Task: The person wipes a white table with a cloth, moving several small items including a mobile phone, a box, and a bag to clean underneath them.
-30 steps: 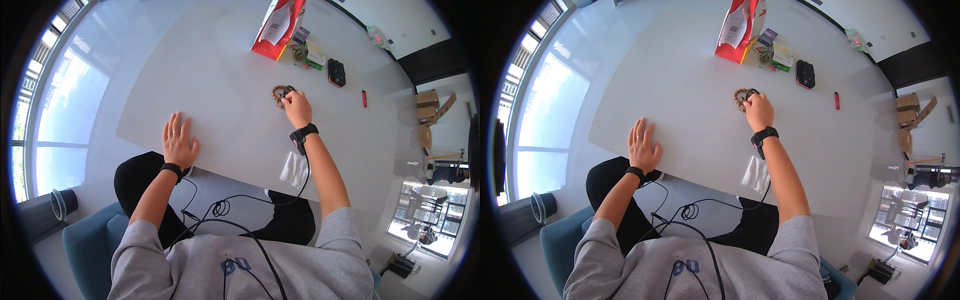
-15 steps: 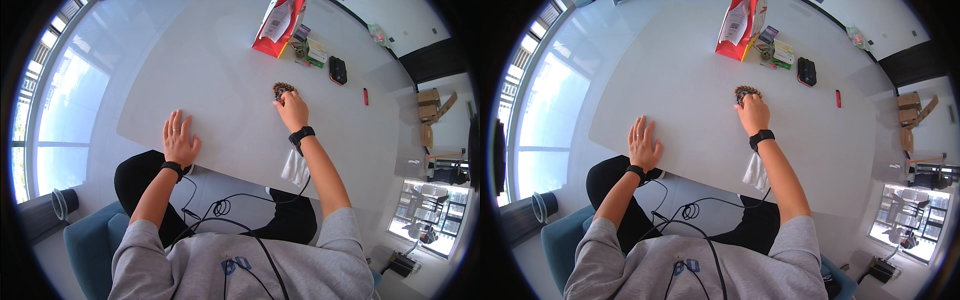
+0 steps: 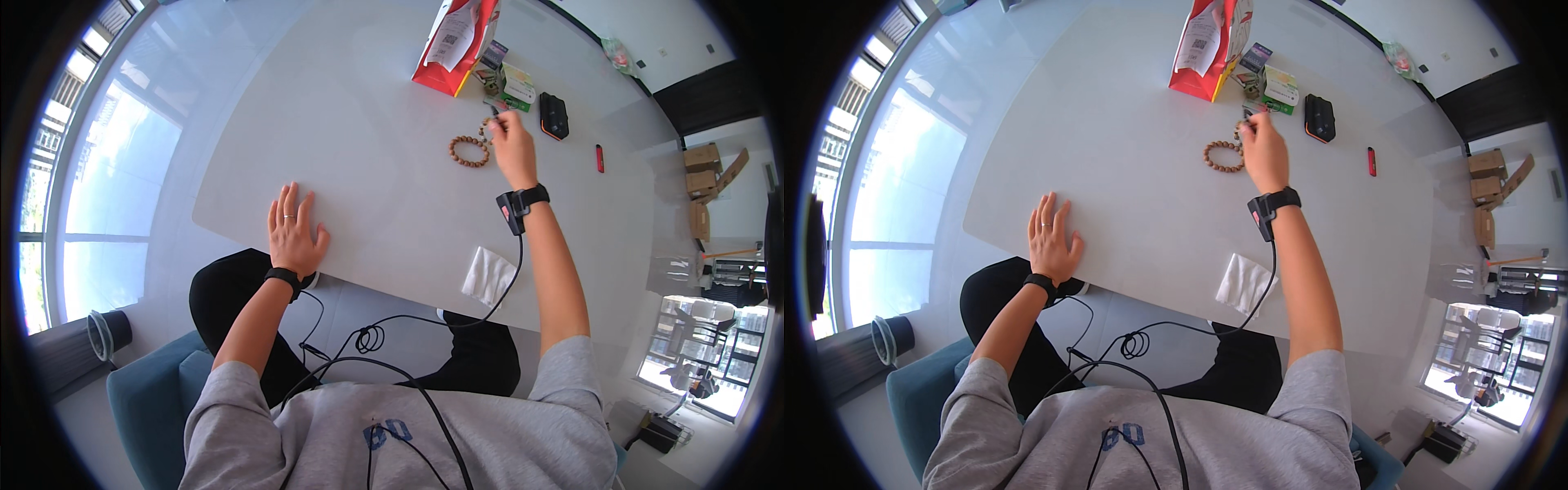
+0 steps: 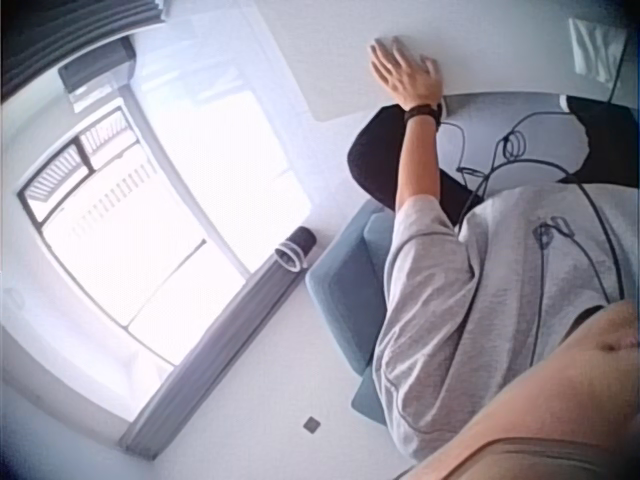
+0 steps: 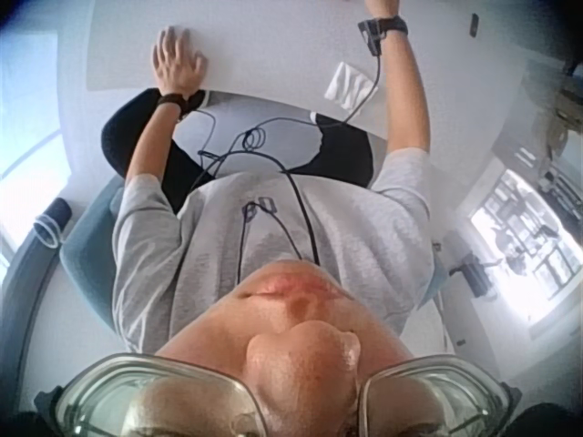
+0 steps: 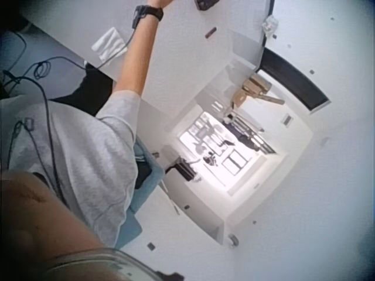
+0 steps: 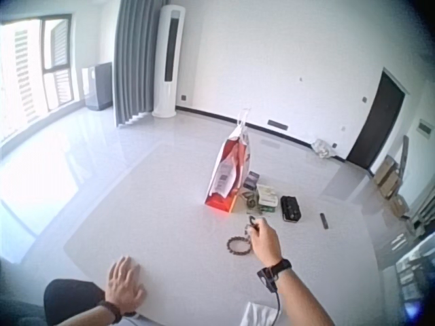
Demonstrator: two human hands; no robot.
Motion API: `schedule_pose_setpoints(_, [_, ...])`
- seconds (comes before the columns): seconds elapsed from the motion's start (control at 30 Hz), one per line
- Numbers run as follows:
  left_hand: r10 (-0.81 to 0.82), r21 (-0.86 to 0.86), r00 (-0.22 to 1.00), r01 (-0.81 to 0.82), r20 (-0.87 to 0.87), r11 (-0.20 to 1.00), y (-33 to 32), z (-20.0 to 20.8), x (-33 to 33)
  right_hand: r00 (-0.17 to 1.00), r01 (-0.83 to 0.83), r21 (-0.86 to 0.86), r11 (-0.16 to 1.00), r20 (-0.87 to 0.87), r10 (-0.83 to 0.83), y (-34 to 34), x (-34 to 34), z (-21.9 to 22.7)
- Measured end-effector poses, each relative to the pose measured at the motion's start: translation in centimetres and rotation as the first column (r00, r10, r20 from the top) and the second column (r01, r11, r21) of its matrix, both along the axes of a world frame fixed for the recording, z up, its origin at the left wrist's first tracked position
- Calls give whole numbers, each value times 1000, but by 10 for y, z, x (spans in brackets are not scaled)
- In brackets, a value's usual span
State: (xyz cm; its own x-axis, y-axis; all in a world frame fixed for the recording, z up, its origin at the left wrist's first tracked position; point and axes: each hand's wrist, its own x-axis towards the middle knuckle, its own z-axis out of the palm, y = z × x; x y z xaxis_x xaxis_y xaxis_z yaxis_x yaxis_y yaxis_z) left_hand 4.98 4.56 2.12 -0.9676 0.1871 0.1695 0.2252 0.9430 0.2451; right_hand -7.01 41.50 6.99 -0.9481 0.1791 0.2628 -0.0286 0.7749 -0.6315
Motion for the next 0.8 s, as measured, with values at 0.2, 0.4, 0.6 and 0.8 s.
schedule_pose_setpoints(0.2, [-6, 4, 1000, 6, -1, 1000, 2, 0, 0, 956, -193, 136, 972, 251, 155, -20, 17, -32])
schedule_pose_setpoints(0.4, [-12, 7, 1000, 12, -6, 1000, 2, 1, -1, 966, -211, 268, 940, 201, 160, -16, 23, -28])
schedule_pose_setpoints(0.6, [-13, 8, 1000, 13, -15, 1000, 1, 0, 0, 994, -52, 184, 981, 103, 33, -19, 32, -14])
schedule_pose_setpoints(0.8, [-15, 4, 1000, 15, -21, 1000, 2, 1, 0, 998, 54, -81, 995, -39, -57, -7, 26, 5])
